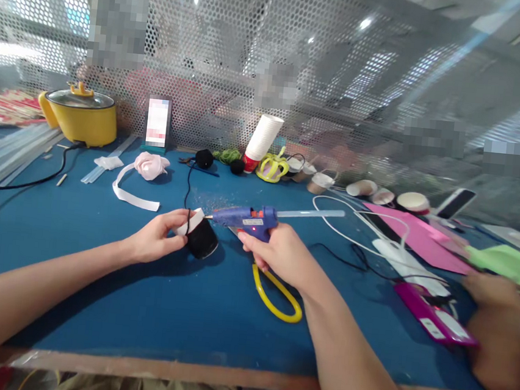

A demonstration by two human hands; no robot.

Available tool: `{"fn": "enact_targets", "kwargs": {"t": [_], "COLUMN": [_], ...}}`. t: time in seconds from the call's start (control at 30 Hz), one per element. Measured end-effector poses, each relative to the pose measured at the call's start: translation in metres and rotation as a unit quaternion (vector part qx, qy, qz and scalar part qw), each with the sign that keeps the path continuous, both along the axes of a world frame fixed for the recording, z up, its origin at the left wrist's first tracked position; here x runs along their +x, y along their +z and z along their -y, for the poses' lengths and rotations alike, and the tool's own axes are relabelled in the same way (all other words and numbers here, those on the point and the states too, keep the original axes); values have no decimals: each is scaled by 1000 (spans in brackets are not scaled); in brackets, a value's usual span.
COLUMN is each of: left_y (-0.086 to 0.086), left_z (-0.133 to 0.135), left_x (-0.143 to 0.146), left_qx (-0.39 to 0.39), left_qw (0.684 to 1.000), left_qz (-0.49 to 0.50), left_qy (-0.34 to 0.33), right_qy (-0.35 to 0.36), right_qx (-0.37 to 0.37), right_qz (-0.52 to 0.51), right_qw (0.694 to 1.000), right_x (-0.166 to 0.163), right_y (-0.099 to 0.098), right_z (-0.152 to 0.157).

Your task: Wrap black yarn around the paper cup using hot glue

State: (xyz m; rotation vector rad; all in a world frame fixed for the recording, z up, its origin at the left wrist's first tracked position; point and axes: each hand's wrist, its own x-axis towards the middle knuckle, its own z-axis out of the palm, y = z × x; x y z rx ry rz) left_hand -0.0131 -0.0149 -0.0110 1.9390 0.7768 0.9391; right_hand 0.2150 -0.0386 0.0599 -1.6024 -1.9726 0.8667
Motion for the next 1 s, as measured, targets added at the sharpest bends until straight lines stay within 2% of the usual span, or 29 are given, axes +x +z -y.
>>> {"fn": "enact_targets", "kwargs": {"t": [0.37,0.67,1.0], "left_y": [0,0,-1], "left_z": [1,0,0], "left_x": [1,1,1], "left_qx": [3,10,16], "left_qw": [1000,1000,1000], "left_qz": [6,8,16], "left_qy": [1,-2,-3], "right_qy": [-9,-17,-21], "right_qx": [4,49,43], "right_qz": [11,53,56], "right_qw": [1000,997,997], "right_x": [0,-3,-4], "right_y": [-3,-4,-3], "right_z": [-5,-1,2]}}
